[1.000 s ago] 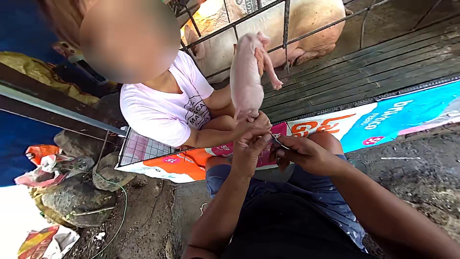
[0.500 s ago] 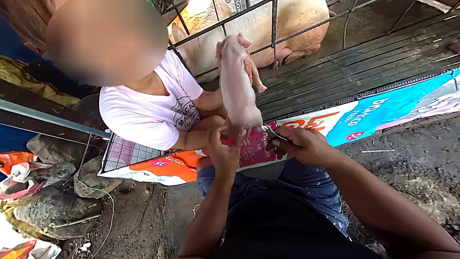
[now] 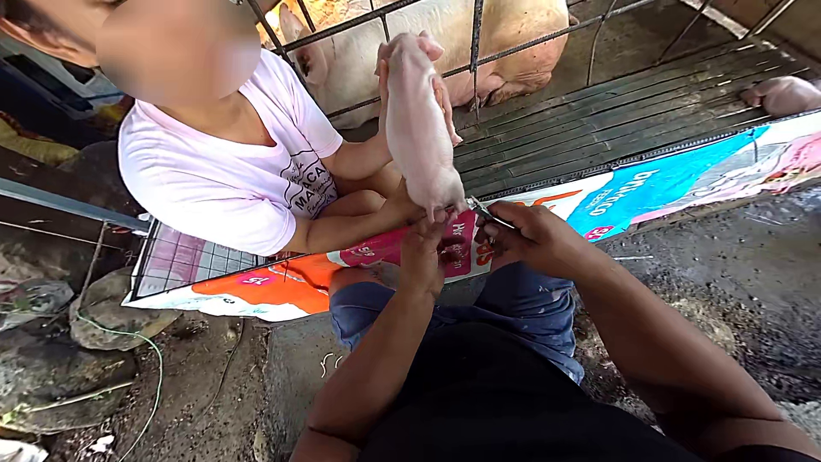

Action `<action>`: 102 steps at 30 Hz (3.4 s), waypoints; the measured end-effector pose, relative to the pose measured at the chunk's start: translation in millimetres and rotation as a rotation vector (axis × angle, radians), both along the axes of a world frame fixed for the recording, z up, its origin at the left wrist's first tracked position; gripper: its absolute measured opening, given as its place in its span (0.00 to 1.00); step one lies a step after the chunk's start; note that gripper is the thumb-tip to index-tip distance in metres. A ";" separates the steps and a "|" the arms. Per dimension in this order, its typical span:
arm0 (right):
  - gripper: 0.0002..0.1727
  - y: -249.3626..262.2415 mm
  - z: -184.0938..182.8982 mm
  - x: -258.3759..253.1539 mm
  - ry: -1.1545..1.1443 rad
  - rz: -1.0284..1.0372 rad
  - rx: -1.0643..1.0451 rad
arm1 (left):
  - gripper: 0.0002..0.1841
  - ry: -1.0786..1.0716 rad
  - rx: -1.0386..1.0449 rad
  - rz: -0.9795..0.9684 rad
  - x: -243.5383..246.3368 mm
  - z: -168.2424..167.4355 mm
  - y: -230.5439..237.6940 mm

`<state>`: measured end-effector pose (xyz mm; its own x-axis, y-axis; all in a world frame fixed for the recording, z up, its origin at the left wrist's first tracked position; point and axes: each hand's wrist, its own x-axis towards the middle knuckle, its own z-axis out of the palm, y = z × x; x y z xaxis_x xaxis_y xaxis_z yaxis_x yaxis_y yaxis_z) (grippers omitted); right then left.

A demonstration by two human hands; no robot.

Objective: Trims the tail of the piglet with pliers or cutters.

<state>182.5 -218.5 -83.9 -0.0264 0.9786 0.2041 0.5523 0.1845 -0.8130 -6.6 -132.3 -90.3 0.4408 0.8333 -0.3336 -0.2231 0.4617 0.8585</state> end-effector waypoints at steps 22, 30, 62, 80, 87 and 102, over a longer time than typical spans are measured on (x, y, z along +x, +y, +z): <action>0.11 35.4 25.0 -45.5 -0.363 0.210 -0.274 | 0.12 0.541 0.868 0.066 -55.2 -3.9 -3.5; 0.11 41.5 30.8 -55.6 -0.432 0.192 -0.281 | 0.11 0.572 0.931 0.069 -60.7 -8.2 -3.3; 0.14 41.5 51.4 -72.7 -0.695 0.107 -0.218 | 0.12 0.477 0.918 0.040 -68.4 -9.1 -2.0; 0.11 42.6 67.8 -78.7 -0.729 0.097 -0.207 | 0.14 0.647 1.076 0.095 -68.6 9.7 4.0; 0.11 43.2 66.4 -79.7 -0.718 0.057 -0.224 | 0.12 0.695 1.140 0.162 -69.0 7.2 3.2; 0.12 45.3 73.1 -70.5 -0.688 0.019 -0.224 | 0.13 0.601 1.276 0.251 -50.1 15.5 11.1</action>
<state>111.9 -173.2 -10.8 -0.0944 0.9930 -0.0708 0.9508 0.0689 -0.3019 -56.7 -121.2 -74.8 0.3024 0.7328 0.6095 0.3577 -0.6800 0.6401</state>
